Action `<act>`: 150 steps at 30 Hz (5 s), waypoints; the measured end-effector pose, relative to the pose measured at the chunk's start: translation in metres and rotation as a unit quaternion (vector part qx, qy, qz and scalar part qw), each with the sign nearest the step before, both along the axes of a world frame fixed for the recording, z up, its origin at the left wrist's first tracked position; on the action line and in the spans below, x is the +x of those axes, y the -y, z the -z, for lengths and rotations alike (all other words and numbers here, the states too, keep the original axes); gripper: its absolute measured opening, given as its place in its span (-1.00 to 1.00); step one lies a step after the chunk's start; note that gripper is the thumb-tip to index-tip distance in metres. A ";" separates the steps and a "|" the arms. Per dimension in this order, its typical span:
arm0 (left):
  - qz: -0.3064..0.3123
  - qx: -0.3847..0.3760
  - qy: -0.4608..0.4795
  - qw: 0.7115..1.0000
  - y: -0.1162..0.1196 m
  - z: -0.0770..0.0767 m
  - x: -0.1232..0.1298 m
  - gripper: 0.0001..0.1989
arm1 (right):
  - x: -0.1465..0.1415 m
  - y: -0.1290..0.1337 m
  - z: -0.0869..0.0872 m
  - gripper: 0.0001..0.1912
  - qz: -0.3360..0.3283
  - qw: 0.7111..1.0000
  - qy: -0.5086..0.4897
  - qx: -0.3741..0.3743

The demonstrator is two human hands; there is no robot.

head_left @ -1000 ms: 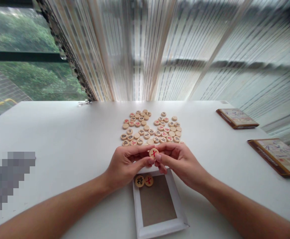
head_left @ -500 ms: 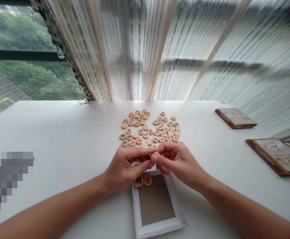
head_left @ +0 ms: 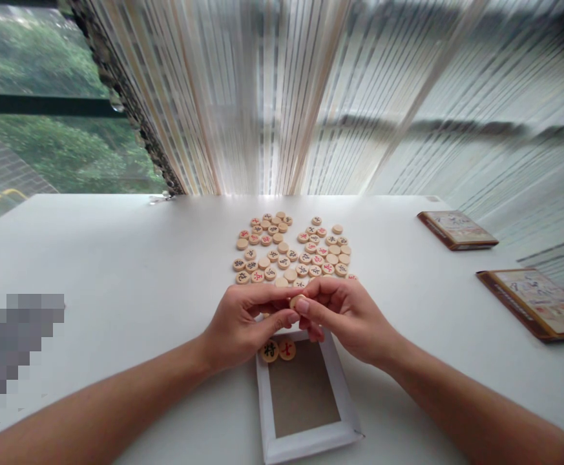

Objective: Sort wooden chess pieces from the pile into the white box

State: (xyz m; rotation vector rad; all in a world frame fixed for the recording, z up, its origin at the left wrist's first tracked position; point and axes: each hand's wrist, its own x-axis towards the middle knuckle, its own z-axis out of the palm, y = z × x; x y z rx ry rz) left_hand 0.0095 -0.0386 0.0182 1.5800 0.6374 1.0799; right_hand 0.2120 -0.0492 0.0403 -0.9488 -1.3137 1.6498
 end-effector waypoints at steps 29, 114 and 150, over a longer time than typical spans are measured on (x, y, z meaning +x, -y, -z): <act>-0.020 -0.077 0.065 0.995 0.003 0.006 0.001 -0.75 | 0.005 -0.001 0.019 -0.75 0.078 0.967 0.069 0.233; -0.025 -0.021 -0.019 0.999 0.003 0.001 0.003 -0.67 | 0.001 0.001 0.011 -0.58 0.027 0.985 0.111 0.131; -0.073 0.156 -0.096 0.980 0.003 -0.002 -0.001 -0.77 | 0.002 0.003 0.014 -0.50 -0.017 0.988 0.127 0.092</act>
